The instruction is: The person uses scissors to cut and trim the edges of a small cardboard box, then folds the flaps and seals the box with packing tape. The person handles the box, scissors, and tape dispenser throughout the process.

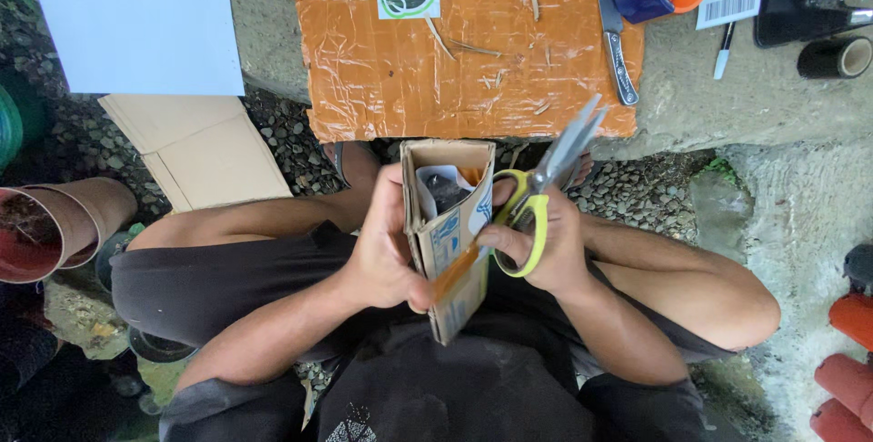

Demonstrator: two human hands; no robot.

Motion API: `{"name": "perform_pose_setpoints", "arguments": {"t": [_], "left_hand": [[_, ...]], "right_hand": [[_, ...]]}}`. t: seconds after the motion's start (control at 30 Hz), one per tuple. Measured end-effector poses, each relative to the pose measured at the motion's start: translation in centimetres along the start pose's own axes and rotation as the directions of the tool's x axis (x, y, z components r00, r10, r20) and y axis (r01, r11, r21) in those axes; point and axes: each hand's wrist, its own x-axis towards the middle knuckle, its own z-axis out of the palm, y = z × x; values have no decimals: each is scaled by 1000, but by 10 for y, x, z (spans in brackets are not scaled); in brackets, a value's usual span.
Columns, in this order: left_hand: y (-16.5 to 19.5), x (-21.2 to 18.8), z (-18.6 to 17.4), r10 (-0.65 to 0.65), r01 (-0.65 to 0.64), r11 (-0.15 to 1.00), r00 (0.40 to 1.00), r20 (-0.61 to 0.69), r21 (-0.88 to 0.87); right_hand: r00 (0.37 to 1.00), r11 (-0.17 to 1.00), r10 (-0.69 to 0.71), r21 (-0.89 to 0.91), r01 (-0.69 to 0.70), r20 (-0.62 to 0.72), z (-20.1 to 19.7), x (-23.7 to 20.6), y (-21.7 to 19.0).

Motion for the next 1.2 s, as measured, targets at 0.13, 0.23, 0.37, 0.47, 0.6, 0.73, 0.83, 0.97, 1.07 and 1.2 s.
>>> {"name": "perform_pose_setpoints", "arguments": {"t": [0.13, 0.23, 0.37, 0.47, 0.6, 0.73, 0.83, 0.97, 1.07, 1.2], "left_hand": [[13, 5, -9, -119, 120, 993, 982, 146, 7], [19, 14, -8, -44, -4, 986, 960, 277, 169], [20, 15, 1, 5, -56, 981, 964, 265, 184], [22, 10, 5, 53, -115, 954, 973, 224, 277], [25, 7, 5, 169, -261, 835, 959, 226, 485], [27, 5, 9, 183, -248, 809, 968, 171, 533], [28, 3, 12, 180, -230, 820, 973, 146, 524], [30, 2, 13, 157, -215, 831, 975, 155, 513], [31, 2, 12, 152, -216, 837, 974, 165, 503], [31, 1, 12, 132, -195, 860, 978, 162, 472]], "right_hand": [[1000, 985, 20, 169, -20, 1, -1, 4, -3], [999, 990, -34, 137, 28, 40, 0, 10, -6], [986, 990, -125, -50, 132, 113, 1, 17, -11], [993, 960, -106, -255, 114, 43, -12, 12, -19], [990, 759, -94, -636, 137, 101, -45, 3, -53], [960, 463, -28, -847, 259, 279, -66, -1, -94], [943, 359, 53, -887, 290, 330, -66, -1, -118], [928, 270, 181, -924, 271, 326, -56, 4, -128], [919, 236, 227, -934, 269, 322, -51, 10, -129], [928, 266, 233, -937, 228, 292, -49, 12, -130]]}}
